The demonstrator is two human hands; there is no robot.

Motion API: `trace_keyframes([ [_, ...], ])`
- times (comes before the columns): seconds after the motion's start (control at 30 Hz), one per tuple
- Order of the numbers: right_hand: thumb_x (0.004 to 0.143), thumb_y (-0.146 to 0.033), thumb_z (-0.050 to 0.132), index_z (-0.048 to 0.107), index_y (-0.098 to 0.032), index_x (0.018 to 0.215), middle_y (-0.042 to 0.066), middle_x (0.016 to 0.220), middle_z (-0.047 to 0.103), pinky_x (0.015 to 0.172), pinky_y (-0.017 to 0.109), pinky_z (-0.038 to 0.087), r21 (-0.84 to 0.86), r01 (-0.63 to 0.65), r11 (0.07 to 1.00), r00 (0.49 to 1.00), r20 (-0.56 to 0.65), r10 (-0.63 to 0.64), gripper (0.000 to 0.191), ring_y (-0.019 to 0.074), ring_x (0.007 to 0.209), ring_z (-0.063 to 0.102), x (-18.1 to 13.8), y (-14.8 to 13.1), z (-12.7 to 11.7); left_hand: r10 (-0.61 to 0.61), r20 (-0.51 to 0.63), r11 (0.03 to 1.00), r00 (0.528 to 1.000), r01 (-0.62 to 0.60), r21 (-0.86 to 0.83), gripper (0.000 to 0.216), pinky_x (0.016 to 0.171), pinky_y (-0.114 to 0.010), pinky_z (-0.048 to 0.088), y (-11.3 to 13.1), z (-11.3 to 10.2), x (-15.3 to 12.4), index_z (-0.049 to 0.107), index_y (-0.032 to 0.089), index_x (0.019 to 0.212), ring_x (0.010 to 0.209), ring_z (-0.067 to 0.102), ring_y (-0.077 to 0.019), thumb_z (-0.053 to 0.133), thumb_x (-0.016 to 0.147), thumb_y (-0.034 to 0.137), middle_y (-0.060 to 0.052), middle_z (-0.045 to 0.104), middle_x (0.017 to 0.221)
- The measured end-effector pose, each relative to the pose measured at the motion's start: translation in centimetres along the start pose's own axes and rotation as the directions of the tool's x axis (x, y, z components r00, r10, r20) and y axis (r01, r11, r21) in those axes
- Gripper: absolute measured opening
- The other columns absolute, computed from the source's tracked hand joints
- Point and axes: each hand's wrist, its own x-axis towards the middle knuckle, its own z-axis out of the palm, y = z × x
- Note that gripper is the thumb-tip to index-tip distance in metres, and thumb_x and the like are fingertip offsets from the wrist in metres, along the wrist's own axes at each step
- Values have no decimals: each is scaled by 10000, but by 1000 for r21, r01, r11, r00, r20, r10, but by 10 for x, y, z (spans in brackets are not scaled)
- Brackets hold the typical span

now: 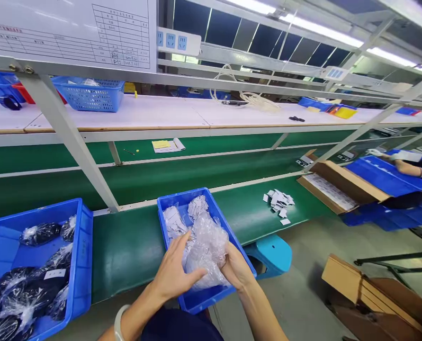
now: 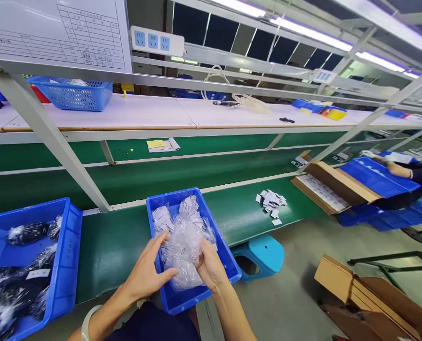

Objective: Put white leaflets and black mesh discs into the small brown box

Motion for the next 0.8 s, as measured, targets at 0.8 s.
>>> trace_keyframes([
  [0.8, 539, -303, 465, 643, -204, 694, 165, 861, 645, 759, 452, 430, -946, -120, 301, 696, -296, -654, 256, 364, 854, 570, -16, -111, -187, -147, 330, 977, 933, 190, -102, 402, 650, -308, 448, -21, 83, 48, 615, 149, 1023, 704, 589, -199, 537, 801, 474, -84, 670, 917],
])
